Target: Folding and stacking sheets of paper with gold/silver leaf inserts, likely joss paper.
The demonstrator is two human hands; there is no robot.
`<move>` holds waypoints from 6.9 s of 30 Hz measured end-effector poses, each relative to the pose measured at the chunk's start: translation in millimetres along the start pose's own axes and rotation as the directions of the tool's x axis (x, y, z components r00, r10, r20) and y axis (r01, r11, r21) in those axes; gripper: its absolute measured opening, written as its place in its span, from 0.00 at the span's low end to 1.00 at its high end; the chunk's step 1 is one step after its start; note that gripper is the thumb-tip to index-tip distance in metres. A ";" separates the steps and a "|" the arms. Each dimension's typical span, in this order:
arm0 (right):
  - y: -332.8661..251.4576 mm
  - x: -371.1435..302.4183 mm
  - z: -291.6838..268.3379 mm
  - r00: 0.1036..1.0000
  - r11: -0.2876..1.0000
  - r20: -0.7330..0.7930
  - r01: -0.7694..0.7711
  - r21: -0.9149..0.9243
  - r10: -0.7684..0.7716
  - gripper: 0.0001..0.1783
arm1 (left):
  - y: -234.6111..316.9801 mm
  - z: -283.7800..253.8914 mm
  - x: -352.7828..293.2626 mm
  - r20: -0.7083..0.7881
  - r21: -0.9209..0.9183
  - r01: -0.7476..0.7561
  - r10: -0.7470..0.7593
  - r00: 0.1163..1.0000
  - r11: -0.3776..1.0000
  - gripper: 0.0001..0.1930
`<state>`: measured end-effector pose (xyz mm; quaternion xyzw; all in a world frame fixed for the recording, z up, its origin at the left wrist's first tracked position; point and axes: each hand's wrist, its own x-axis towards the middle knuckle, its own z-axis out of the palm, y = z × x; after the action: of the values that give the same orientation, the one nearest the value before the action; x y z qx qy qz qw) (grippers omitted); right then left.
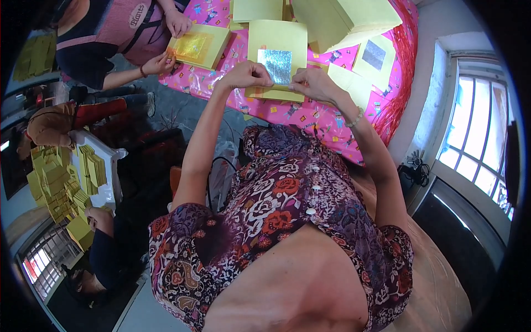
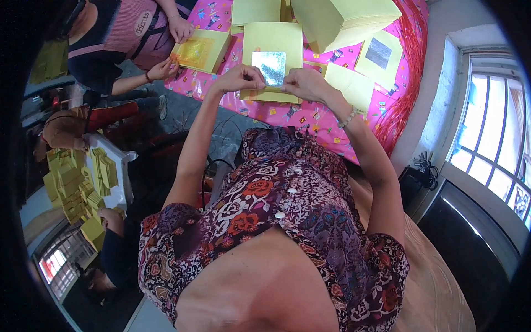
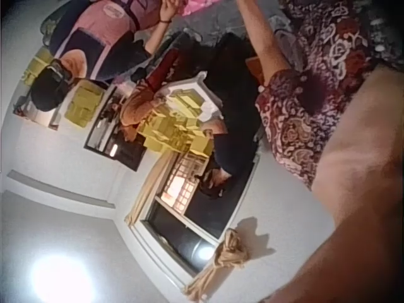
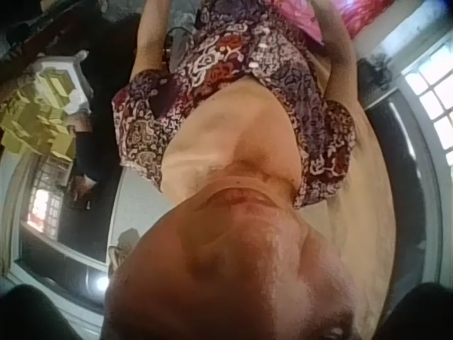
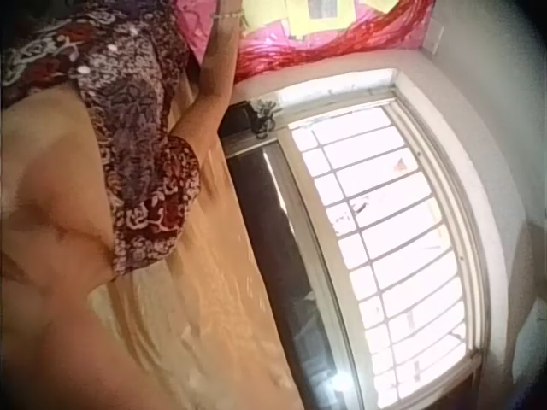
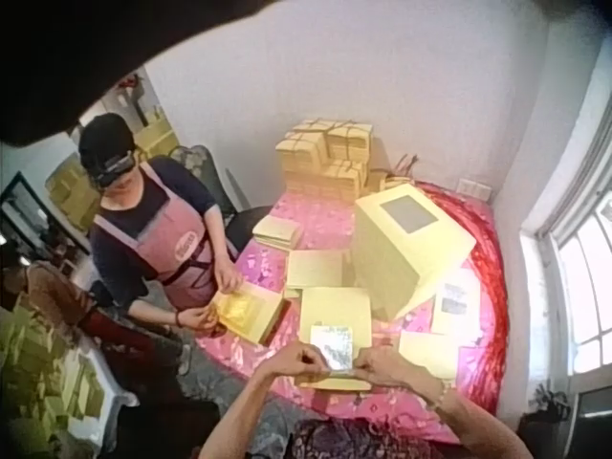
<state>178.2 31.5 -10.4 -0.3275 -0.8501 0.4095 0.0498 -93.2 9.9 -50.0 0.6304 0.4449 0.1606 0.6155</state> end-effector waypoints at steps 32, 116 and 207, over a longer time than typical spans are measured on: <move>-51.0 -39.6 -41.4 0.924 0.997 -0.382 0.061 0.052 -0.036 0.23 | 77.8 -3.7 -53.3 -0.539 0.429 -0.130 0.369 0.758 0.894 0.12; -14.2 23.4 -34.9 0.648 0.794 -0.461 -0.468 0.388 0.607 0.18 | 65.2 -4.1 8.2 -0.888 0.126 0.101 0.066 0.455 0.987 0.31; -17.3 29.9 -1.3 0.917 0.990 -0.385 -0.130 -0.047 0.102 0.12 | 53.4 53.0 -2.2 -0.705 0.565 0.151 0.380 0.598 0.811 0.22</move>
<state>146.3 42.4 -2.4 -0.4525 -0.8171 0.3095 0.1783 -35.3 -17.1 -10.3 0.6746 0.6525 0.3230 0.1216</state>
